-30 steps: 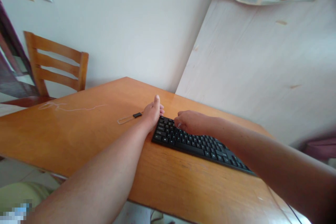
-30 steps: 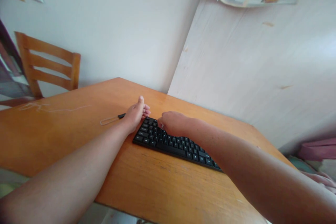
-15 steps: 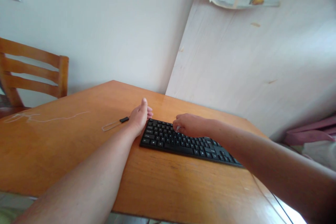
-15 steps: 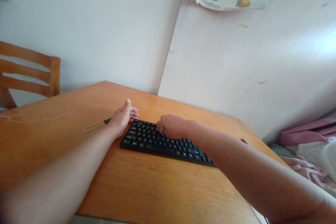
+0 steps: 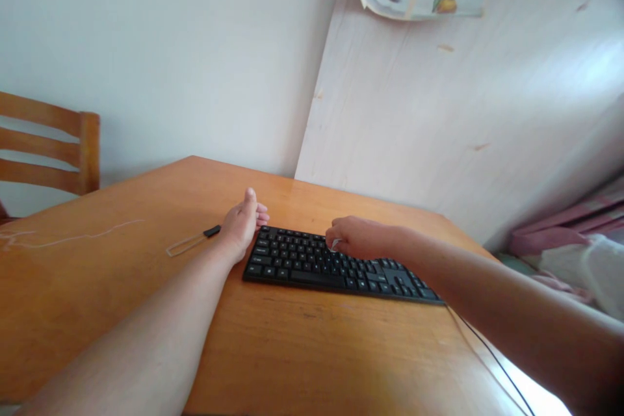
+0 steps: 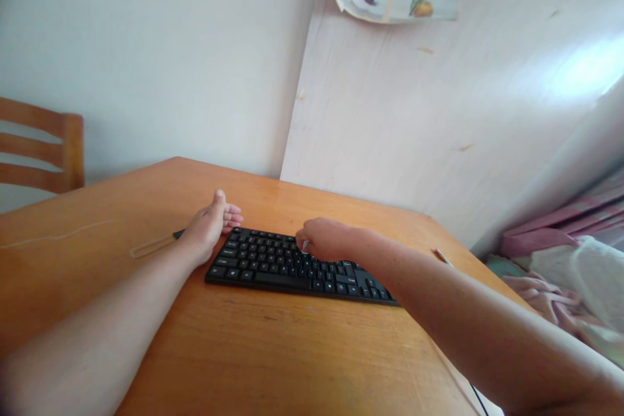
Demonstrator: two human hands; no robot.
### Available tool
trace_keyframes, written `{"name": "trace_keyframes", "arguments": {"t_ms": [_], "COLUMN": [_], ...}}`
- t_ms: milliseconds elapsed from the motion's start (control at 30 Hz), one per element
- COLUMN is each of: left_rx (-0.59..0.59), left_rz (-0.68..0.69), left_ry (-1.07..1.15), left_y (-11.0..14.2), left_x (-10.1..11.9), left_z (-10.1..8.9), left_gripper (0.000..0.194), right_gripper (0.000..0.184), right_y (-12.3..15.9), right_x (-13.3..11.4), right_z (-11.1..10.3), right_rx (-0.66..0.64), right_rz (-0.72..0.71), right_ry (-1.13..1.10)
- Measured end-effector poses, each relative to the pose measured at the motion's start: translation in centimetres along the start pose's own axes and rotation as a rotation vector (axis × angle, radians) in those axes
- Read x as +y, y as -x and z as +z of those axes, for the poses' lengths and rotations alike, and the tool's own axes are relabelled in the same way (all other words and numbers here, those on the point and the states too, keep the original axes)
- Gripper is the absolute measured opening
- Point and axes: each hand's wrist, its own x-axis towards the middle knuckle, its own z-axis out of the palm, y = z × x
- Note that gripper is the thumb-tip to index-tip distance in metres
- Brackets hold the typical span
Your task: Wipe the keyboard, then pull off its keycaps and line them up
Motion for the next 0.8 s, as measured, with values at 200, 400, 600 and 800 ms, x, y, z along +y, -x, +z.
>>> {"name": "trace_keyframes", "arguments": {"t_ms": [200, 400, 600, 800], "left_rx": [0.004, -0.004, -0.006, -0.011], "left_rz": [0.007, 0.013, 0.013, 0.002], "left_ry": [0.004, -0.011, -0.01, 0.006], "left_y": [-0.2, -0.3, -0.1, -0.1], "left_x": [-0.2, -0.3, -0.1, -0.2], "left_z": [-0.1, -0.2, -0.2, -0.2], "left_gripper": [0.076, 0.077, 0.077, 0.077], "right_gripper": [0.023, 0.021, 0.022, 0.032], "right_y": [0.7, 1.7, 3.1, 4.8], "right_x": [0.7, 1.7, 2.2, 1.4], "right_z": [0.3, 1.0, 1.1, 0.1], "right_rx": [-0.015, -0.005, 0.021, 0.025], "right_rz": [0.037, 0.051, 0.11, 0.127], "right_ry": [-0.024, -0.035, -0.049, -0.179]}}
